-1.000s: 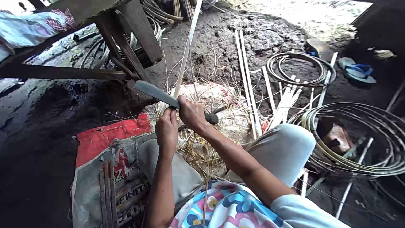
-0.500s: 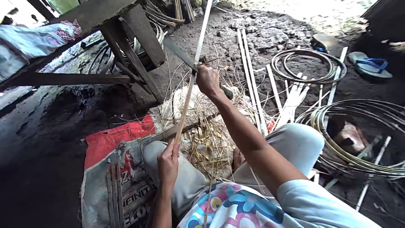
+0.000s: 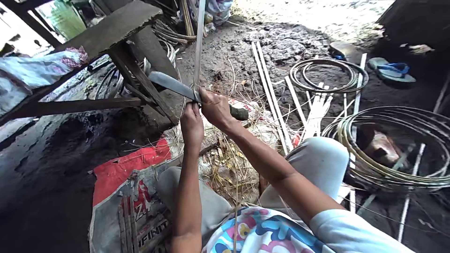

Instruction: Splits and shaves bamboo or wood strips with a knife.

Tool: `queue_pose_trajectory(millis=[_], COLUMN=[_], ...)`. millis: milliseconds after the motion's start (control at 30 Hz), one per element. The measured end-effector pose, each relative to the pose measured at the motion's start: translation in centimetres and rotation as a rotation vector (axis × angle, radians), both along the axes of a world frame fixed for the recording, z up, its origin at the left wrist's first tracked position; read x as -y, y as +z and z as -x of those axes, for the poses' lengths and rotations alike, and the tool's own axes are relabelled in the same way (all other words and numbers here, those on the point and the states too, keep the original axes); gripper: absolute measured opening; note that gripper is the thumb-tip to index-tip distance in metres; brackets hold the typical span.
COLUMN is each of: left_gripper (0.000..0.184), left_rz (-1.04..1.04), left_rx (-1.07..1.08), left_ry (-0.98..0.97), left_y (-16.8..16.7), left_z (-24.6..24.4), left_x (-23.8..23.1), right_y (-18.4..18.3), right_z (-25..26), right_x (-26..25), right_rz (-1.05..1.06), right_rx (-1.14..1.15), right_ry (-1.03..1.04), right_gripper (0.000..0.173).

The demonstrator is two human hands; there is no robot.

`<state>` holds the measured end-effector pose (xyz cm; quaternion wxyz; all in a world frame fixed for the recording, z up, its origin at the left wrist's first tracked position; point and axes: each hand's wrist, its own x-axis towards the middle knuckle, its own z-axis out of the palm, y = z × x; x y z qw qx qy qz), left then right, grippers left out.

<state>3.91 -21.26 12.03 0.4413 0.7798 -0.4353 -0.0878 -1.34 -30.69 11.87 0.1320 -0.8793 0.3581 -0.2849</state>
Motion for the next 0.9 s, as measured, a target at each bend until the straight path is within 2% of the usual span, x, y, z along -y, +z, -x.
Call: queue_pose_trajectory(millis=[67, 200, 267, 367, 467, 600, 733, 800, 867, 900], left_gripper=[0.042, 0.039, 0.036, 0.033, 0.030, 0.034, 0.035, 0.030, 0.029, 0.030], left_rz=[-0.012, -0.082, -0.123, -0.101, -0.046, -0.091, -0.152, -0.202, -0.224, -0.200], left_rx=[0.059, 0.085, 0.066, 0.069, 0.027, -0.055, -0.131, -0.252, -0.455, -0.554], left_ry=[0.023, 0.041, 0.047, 0.043, 0.050, 0.073, 0.084, 0.075, 0.097, 0.125], left_y=[-1.8, -3.1, -4.9, -8.8, -11.1, -11.9, -11.9, -12.0, -13.1, -13.6], left_z=[0.6, 2.0, 2.2, 2.2, 2.7, 3.4, 4.7, 5.7, 6.0, 5.9], left_x=[-1.0, -2.9, -5.2, -11.4, -17.9, -24.6, -27.5, -30.8, -34.2, -34.2], right_y=[-0.1, -0.1, 0.2, 1.0, 1.5, 1.8, 0.7, -0.7, -0.4, -0.2], right_z=[0.1, 0.0, -0.3, -0.2, -0.4, -1.4, -3.0, -2.4, -0.7, -0.3], right_x=[0.8, 3.9, 6.0, 9.1, 10.9, 11.8, 12.2, 14.0, 16.4, 16.7], right_rz=[-0.027, -0.119, -0.181, -0.210, -0.190, -0.160, -0.157, -0.230, -0.354, -0.403], right_rx=[-0.080, -0.032, -0.052, -0.092, -0.111, -0.151, -0.216, -0.167, -0.126, -0.115], right_ry=[-0.032, -0.092, -0.143, -0.183, -0.167, -0.133, -0.111, -0.152, -0.266, -0.296], right_gripper=[0.022, 0.027, 0.030, 0.031, 0.032, 0.033, 0.034, 0.037, 0.044, 0.046])
